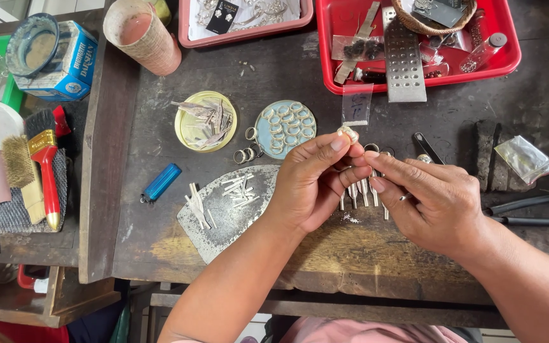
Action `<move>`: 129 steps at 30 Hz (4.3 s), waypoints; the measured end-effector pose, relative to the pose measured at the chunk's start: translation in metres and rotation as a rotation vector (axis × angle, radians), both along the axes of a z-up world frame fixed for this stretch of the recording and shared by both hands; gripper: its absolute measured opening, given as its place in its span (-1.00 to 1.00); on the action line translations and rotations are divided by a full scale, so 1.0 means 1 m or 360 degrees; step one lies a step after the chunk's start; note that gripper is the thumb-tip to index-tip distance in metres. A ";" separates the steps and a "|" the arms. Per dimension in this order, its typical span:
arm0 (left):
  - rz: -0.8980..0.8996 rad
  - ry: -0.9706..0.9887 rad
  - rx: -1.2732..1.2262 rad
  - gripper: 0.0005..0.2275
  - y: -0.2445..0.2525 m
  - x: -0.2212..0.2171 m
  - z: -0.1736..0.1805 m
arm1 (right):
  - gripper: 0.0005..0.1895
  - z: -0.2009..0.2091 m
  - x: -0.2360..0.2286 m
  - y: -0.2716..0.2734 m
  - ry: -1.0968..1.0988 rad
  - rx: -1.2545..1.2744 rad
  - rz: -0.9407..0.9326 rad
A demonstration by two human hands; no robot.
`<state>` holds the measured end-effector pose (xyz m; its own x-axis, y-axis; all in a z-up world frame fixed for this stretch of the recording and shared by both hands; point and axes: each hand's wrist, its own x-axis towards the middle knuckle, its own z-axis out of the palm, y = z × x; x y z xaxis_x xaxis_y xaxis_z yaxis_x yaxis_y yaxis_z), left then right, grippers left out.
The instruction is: Applying adhesive or solder paste to small ring components using a precision tool at a jewelry workbench.
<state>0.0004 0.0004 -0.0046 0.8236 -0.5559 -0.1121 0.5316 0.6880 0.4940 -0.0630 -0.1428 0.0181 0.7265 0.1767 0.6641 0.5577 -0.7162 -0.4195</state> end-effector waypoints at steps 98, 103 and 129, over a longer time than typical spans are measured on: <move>0.0338 -0.2169 0.1499 -0.88 0.040 -0.027 0.002 | -0.98 -0.021 -0.078 -0.023 0.0856 0.1494 -0.0990; 0.0388 -0.2231 0.1427 -0.84 0.042 -0.026 -0.001 | -0.96 -0.045 -0.090 -0.046 0.0754 0.1640 -0.0593; 0.0130 -0.2339 0.1295 -0.86 0.037 -0.030 0.003 | -0.88 -0.035 -0.082 0.016 0.0768 0.2161 -0.0268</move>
<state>-0.0294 0.0369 -0.0011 0.5050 -0.6980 0.5077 -0.6932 0.0225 0.7204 -0.1447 -0.1273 -0.0171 0.8716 -0.4861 -0.0638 0.1198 0.3372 -0.9338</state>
